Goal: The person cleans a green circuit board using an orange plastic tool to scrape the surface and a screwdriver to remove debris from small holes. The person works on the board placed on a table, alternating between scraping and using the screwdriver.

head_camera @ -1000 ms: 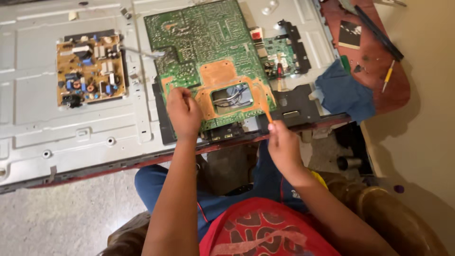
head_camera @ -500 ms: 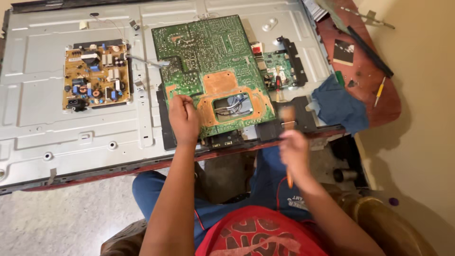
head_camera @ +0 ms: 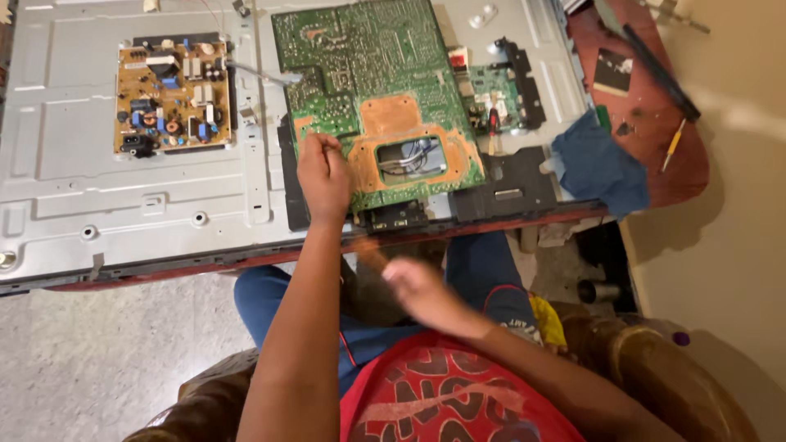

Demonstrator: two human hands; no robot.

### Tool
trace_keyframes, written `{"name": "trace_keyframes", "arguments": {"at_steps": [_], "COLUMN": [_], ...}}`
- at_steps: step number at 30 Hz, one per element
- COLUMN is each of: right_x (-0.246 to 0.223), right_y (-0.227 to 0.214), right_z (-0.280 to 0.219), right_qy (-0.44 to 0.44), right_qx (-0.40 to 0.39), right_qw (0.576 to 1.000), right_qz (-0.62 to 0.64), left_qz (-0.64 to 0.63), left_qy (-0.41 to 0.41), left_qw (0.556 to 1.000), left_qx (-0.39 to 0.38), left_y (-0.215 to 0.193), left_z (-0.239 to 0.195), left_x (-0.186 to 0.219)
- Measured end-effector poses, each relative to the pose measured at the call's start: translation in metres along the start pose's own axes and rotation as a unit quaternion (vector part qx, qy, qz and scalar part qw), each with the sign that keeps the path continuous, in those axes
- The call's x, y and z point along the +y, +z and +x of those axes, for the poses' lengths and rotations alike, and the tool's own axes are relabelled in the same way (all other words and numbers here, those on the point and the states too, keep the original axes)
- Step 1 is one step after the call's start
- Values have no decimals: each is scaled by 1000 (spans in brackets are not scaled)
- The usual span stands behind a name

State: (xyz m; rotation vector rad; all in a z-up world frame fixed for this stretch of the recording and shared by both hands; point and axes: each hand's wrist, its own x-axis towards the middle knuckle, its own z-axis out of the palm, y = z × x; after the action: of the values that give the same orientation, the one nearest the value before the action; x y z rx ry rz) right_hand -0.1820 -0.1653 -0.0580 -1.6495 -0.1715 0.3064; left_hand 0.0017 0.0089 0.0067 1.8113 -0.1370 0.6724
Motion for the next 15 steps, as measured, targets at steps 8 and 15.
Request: {"name": "trace_keyframes", "arguments": {"at_steps": [8, 15], "right_x": [-27, -53], "right_y": [-178, -42], "right_z": [-24, 3], "right_qy": [11, 190], "right_qx": [461, 169], "right_qw": [781, 911], "right_qz": [421, 325], "left_qz": [-7, -14], "left_qy": [12, 11], "left_qw": [1000, 1000], "left_qx": [6, 10], "left_y": [-2, -3], "left_z": [1, 3], "left_x": [-1, 3]}}
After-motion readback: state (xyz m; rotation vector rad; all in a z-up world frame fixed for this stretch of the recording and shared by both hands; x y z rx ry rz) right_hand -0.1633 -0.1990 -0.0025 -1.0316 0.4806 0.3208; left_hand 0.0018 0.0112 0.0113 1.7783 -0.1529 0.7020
